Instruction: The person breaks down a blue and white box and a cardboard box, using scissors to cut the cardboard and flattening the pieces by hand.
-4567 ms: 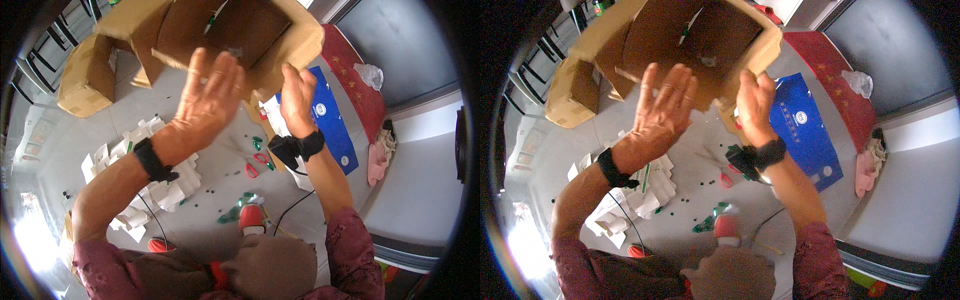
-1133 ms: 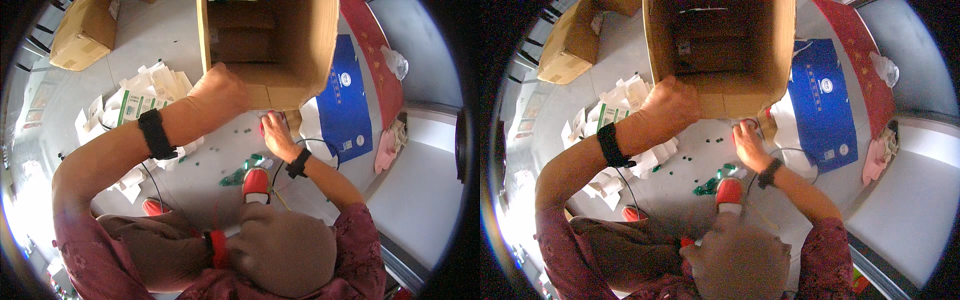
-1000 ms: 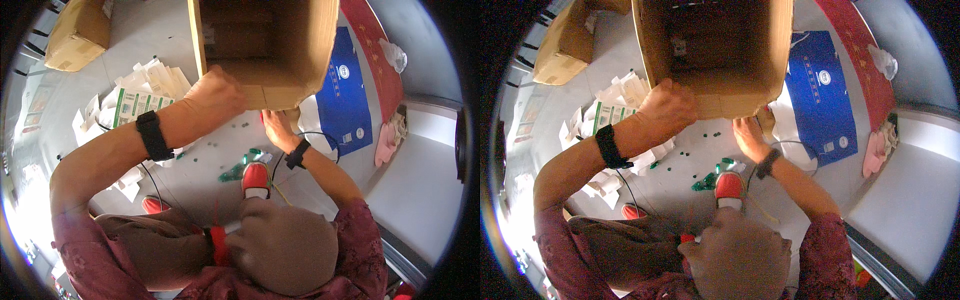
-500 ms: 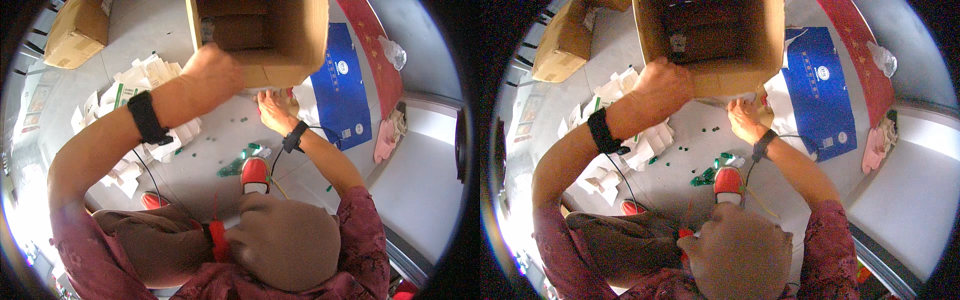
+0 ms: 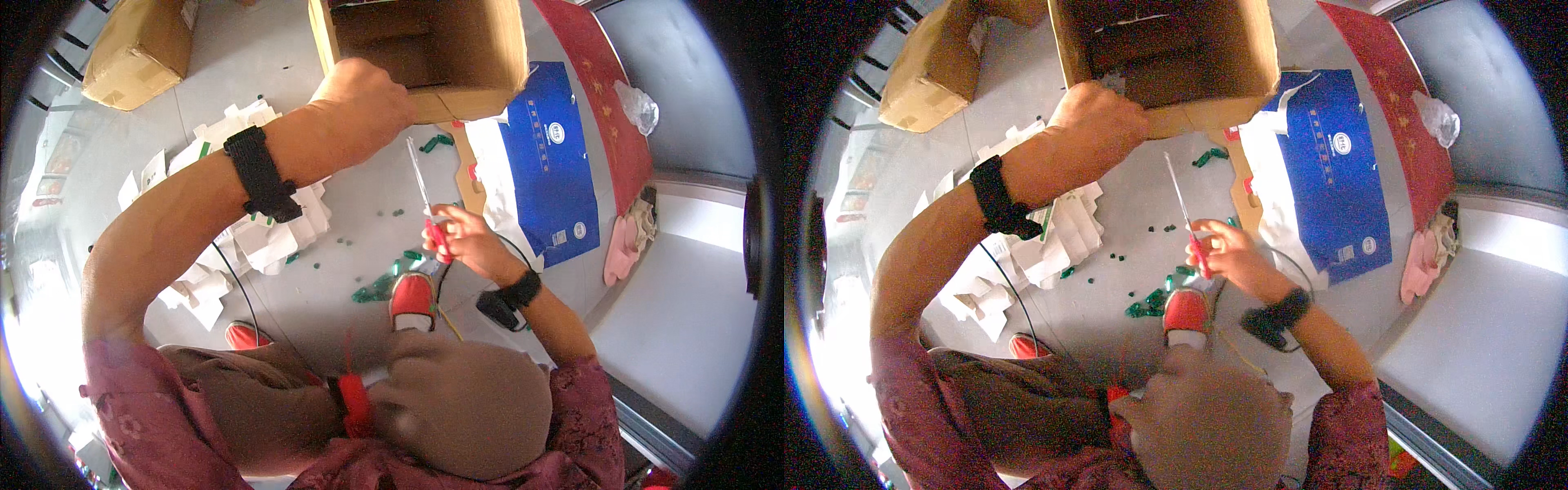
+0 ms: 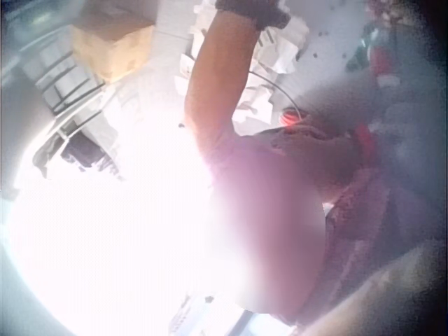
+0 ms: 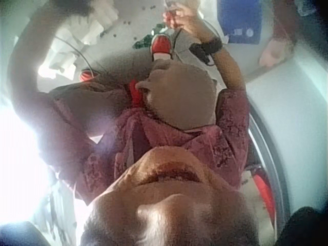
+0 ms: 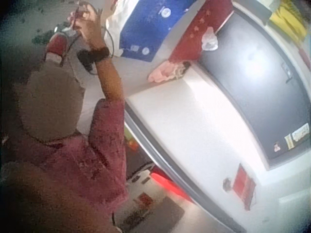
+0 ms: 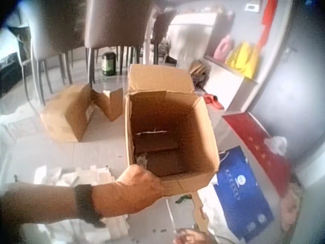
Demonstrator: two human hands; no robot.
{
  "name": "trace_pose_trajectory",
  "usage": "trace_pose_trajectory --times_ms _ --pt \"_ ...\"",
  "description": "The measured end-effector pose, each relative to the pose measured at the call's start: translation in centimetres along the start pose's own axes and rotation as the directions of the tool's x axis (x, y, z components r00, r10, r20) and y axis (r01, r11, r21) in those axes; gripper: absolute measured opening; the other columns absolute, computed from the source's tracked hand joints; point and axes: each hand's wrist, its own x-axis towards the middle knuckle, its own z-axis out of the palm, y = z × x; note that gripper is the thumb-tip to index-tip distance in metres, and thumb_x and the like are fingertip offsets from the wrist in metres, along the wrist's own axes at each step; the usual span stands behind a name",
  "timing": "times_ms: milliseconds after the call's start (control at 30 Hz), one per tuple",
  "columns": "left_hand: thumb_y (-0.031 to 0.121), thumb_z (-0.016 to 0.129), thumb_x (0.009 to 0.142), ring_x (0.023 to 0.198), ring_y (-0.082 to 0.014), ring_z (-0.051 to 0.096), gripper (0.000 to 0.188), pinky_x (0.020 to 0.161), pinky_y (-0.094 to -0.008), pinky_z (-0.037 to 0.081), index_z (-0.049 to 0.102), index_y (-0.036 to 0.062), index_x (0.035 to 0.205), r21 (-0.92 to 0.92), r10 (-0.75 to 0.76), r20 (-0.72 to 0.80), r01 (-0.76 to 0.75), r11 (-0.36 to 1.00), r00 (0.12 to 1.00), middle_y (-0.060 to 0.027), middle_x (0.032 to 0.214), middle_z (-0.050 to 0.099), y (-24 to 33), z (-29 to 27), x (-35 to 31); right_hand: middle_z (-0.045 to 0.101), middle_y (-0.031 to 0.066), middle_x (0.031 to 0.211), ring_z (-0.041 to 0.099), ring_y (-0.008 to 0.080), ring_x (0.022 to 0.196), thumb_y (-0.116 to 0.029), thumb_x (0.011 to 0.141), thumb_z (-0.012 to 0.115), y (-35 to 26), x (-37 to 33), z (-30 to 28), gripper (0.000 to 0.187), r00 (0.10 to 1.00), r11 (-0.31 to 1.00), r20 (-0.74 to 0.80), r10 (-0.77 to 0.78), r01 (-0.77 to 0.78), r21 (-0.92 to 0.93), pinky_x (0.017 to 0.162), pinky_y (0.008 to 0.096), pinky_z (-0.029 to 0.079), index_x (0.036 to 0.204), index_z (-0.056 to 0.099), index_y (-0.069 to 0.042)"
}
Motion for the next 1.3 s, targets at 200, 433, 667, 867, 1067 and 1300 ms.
trace_pose_trajectory --times_ms 200,433,667,867,1067,1300 --pt "0.013 0.064 0.067 0.074 -0.0179 0.064 0.009 0.058 -0.0287 0.049 0.068 0.0147 0.075 0.005 0.061 -0.04 -0.061 0.998 0.997 -0.0015 0.075 0.065 0.9 0.3 0.0 0.051 0.0111 0.088 0.052 0.0141 0.078 -0.005 0.082 0.055 -1.5 -5.3 1.1 0.042 0.993 0.94 -0.076 -0.085 0.055 -0.337 0.068 0.0282 0.046 0.119 0.035 -0.004" --pt "0.012 0.064 0.066 0.073 -0.018 0.063 0.009 0.055 -0.0288 0.047 0.067 0.0147 0.074 -0.012 0.088 -0.052 -0.088 0.996 0.995 -0.0009 0.073 0.065 2.3 0.9 -0.1 0.048 0.0055 0.077 0.051 0.0116 0.067 -0.026 0.087 0.048 -1.4 -7.7 1.3 0.028 0.985 0.933 -0.102 -0.137 0.094 -0.347 0.066 0.0283 0.048 0.102 0.044 -0.003" --pt "0.012 0.061 0.065 0.067 -0.018 0.06 0.004 0.052 -0.0298 0.045 0.065 0.0121 0.066 0.017 0.177 -0.149 -0.177 0.984 0.973 -0.0031 0.068 0.061 3.2 1.6 -0.6 0.048 0.0016 0.066 0.044 0.0078 0.054 -0.034 0.089 0.046 -4.4 -6.0 2.7 0.033 0.99 0.941 -0.089 -0.109 0.074 -0.329 0.049 0.0206 0.036 0.099 0.047 -0.003" --pt "0.013 0.06 0.069 0.072 -0.0179 0.062 0.005 0.055 -0.0295 0.046 0.065 0.0149 0.07 -0.015 0.249 -0.141 -0.254 0.967 0.958 0.0005 0.069 0.063 3.6 1.8 -0.9 0.047 0.0009 0.062 0.04 0.0054 0.051 -0.034 0.09 0.045 -5.6 -4.6 2.6 0.034 0.994 0.777 -0.106 -0.041 -0.035 -0.629 0.043 0.0193 0.03 0.098 0.052 -0.001" --pt "0.014 0.059 0.07 0.073 -0.0168 0.061 0.006 0.058 -0.0288 0.045 0.064 0.0165 0.07 0.024 0.241 -0.117 -0.24 0.971 0.963 0.0019 0.066 0.061 3.9 2.0 -0.8 0.044 -0.0009 0.051 0.038 0.0039 0.044 -0.037 0.086 0.049 -4.7 -4.3 2.3 0.038 0.978 0.891 -0.157 -0.139 0.054 -0.451 0.038 0.0202 0.028 0.063 0.045 -0.007" --pt "0.014 0.06 0.067 0.067 -0.0163 0.061 0.005 0.054 -0.0293 0.044 0.064 0.0165 0.065 0.068 0.256 -0.204 -0.247 0.967 0.945 0.0009 0.064 0.061 3.8 2.7 -0.8 0.043 -0.002 0.048 0.039 0.0043 0.043 -0.035 0.085 0.051 -5.3 -4.4 2.6 0.04 0.977 0.865 -0.174 -0.123 0.02 -0.502 0.039 0.0207 0.03 0.057 0.044 -0.007"
